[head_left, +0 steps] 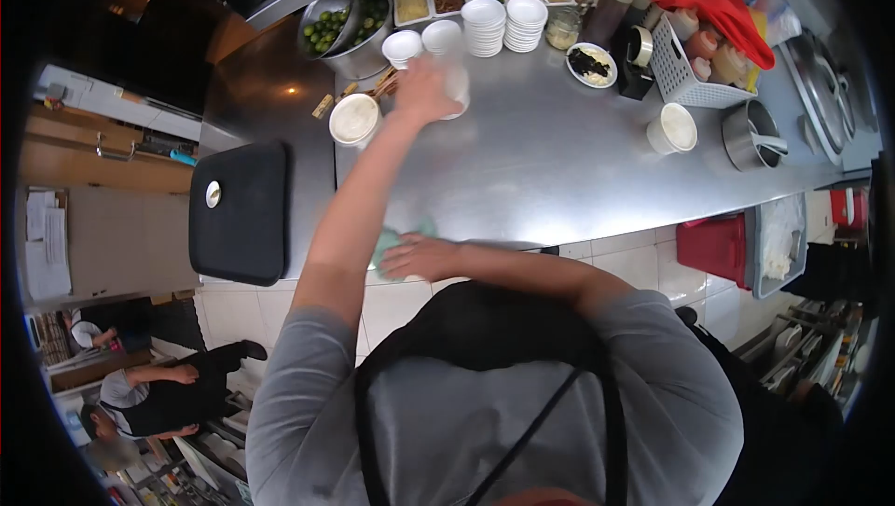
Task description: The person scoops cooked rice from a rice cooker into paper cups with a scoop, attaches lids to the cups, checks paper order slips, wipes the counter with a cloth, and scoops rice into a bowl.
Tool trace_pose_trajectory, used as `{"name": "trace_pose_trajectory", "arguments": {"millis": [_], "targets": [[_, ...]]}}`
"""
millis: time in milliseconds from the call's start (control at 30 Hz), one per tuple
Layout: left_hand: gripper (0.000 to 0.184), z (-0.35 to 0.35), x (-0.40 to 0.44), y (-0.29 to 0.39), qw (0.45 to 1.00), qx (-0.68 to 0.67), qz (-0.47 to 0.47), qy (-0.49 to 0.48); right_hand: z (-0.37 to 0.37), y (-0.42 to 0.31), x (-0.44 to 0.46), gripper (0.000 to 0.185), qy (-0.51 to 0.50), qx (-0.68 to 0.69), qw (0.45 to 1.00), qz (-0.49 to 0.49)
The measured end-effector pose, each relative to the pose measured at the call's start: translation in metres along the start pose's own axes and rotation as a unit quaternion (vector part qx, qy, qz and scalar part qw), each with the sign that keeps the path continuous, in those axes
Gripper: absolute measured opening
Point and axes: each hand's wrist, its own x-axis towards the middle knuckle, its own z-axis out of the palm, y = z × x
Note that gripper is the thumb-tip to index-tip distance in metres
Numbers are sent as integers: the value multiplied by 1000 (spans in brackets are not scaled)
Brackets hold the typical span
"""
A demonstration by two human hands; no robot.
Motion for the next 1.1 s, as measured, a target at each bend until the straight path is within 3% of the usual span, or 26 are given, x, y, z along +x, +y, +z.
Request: {"name": "trace_pose_trajectory", "arguments": {"millis": [133, 167, 200, 233, 300, 333, 367, 433, 467, 500, 533, 567, 600, 633, 700, 733, 767, 800, 833, 867, 900, 933, 967, 1000, 1033, 1100], "targets": [[82, 44, -1, 3, 997, 26, 34, 67, -71, 3, -108, 39, 91, -65, 968, 223], [82, 39, -6, -1, 997, 25, 26, 72, -77, 8, -151, 39, 121, -54, 944, 303], [80, 32, -15, -5, 995, 6, 14, 96, -84, 7, -196, 41, 148, -152, 913, 348], [79, 26, -20, -12, 993, -12, 3, 120, -104, -6, -234, 46, 107, -186, 861, 462], [71, 17, -34, -52, 981, -6, -84, 173, -103, -18, -342, 47, 247, -286, 779, 500], [67, 8, -45, -74, 974, -29, -128, 183, -107, -32, -385, 43, 303, -249, 724, 568], [60, 6, -57, -102, 955, 41, -164, 242, -110, -41, -431, 38, 335, -275, 666, 607], [50, 26, -75, -171, 932, 45, -324, 157, -98, -64, -522, 36, 429, -146, 416, 788], [46, 16, -82, -185, 913, -128, -378, 79, -103, -72, -519, 37, 434, -212, 362, 797], [43, 9, -93, -190, 860, -295, -416, -7, -115, -83, -518, 37, 435, -277, 303, 801], [39, 9, -99, -188, 815, -432, -386, -20, -140, -89, -469, 38, 512, -248, 307, 763], [35, 12, -103, -183, 754, -557, -346, -43, -111, -62, -520, 38, 659, -154, 428, 599], [33, 16, -100, -178, 741, -582, -333, -35, -126, -62, -475, 35, 661, -77, 469, 581], [31, 20, -94, -170, 728, -606, -318, -35, -130, -50, -447, 37, 484, -167, 531, 675], [31, 32, -76, -154, 693, -651, -309, -19, -109, -1, -430, 47, 355, -246, 535, 726], [32, 34, -68, -144, 685, -665, -297, -22, -114, 8, -385, 47, 195, -422, 517, 719], [33, 34, -64, -134, 675, -679, -288, -21, -111, 23, -352, 45, 293, -435, 533, 664], [35, 39, -60, -131, 703, -654, -280, -5, -98, 42, -326, 40, 242, -381, 555, 699], [37, 43, -55, -126, 730, -627, -272, 16, -79, 61, -293, 40, 346, -349, 575, 654], [36, 41, -52, -116, 751, -585, -298, 61, -86, 48, -241, 38, 382, -225, 661, 605], [35, 39, -51, -105, 767, -542, -324, 111, -60, 55, -214, 39, 219, -301, 741, 559], [35, 52, -46, -118, 769, -545, -315, 108, -19, 65, -194, 40, 292, -227, 805, 463], [32, 74, -35, -149, 806, -506, -256, 173, -51, 26, -161, 41, 160, -184, 890, 385], [30, 86, -25, -161, 832, -462, -195, 238, -58, 0, -153, 39, 170, -182, 913, 322], [30, 78, -24, -146, 831, -465, -188, 240, -62, -12, -157, 37, 178, -178, 933, 256], [26, 42, -31, -99, 884, -273, -194, 326, -76, -16, -203, 40, 150, -185, 928, 287]]}}
